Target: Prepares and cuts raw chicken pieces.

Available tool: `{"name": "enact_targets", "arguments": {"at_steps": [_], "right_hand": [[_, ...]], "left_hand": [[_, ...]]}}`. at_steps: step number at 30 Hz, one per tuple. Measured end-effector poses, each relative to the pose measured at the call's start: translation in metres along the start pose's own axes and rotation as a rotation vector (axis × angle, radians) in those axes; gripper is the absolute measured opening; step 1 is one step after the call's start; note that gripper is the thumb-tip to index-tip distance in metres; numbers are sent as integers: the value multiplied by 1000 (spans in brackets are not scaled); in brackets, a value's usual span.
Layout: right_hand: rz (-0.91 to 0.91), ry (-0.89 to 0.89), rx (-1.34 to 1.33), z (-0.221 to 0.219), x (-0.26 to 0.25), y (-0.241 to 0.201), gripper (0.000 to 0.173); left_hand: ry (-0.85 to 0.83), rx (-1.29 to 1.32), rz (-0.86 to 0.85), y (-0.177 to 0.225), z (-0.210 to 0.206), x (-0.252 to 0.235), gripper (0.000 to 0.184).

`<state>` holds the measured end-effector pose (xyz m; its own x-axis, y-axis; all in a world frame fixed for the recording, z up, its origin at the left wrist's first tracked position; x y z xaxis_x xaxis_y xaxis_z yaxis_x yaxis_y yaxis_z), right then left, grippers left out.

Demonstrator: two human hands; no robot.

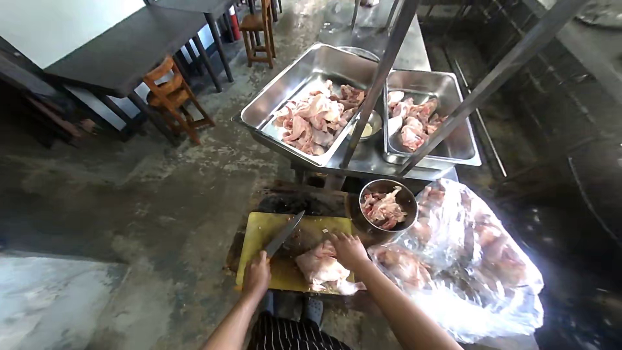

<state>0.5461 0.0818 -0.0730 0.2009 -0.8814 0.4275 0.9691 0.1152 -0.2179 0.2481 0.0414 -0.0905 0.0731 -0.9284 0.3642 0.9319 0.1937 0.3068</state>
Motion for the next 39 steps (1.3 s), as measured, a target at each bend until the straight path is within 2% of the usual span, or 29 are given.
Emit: {"name": "enact_targets", "arguments": {"at_steps": [3,5,7,9,11,12,14,19,22,24,26,29,32,39], "right_hand": [[-21,-3,-107,-6,-15,21,56],[-55,-14,-167,-7,-17,32,54],[-92,-10,-234,-9,-21,42,52],[-126,2,-287,-12,-24,50,49],[-173,-10,-339,-13,-22,54,47],[-187,-5,-363,-14,-20,55,47],[-207,27,-403,-13,-14,55,47],[-348,90,-509,-19,4,69,45],[-413,173,-551,-21,16,72,43],[-455,228,-606,-23,24,77,44],[-479,277,-649,-33,25,83,53],[-469,316,-755,-54,20,84,64],[-456,354,-828,-61,16,74,67],[-446,356,-926,-50,-5,63,69]], "left_hand": [[-7,-64,30,6,-4,-28,40],[5,-105,48,28,3,-25,43],[14,-71,17,73,14,-1,43],[-14,12,-125,136,20,38,40],[-42,43,-279,190,5,66,42],[-56,12,-296,206,-8,70,44],[-187,-100,-218,224,-34,60,60],[-176,-160,-133,229,-48,23,80],[-248,-261,-182,233,-48,15,89],[-235,-288,-270,239,-37,11,84],[-218,-246,-387,243,-23,0,72],[-311,-178,-517,243,-5,-20,64],[-412,-101,-522,238,13,-44,63],[-483,117,-468,215,39,-93,41]]}}
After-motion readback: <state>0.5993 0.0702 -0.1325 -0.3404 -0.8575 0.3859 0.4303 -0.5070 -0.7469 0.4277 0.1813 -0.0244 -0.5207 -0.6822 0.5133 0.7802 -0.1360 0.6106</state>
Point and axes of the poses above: each hand's wrist, its own x-axis away from the middle knuckle, its own z-axis out of the back of the hand, y = z × x, the point moved 9 cm from there along -x, towards the middle knuckle
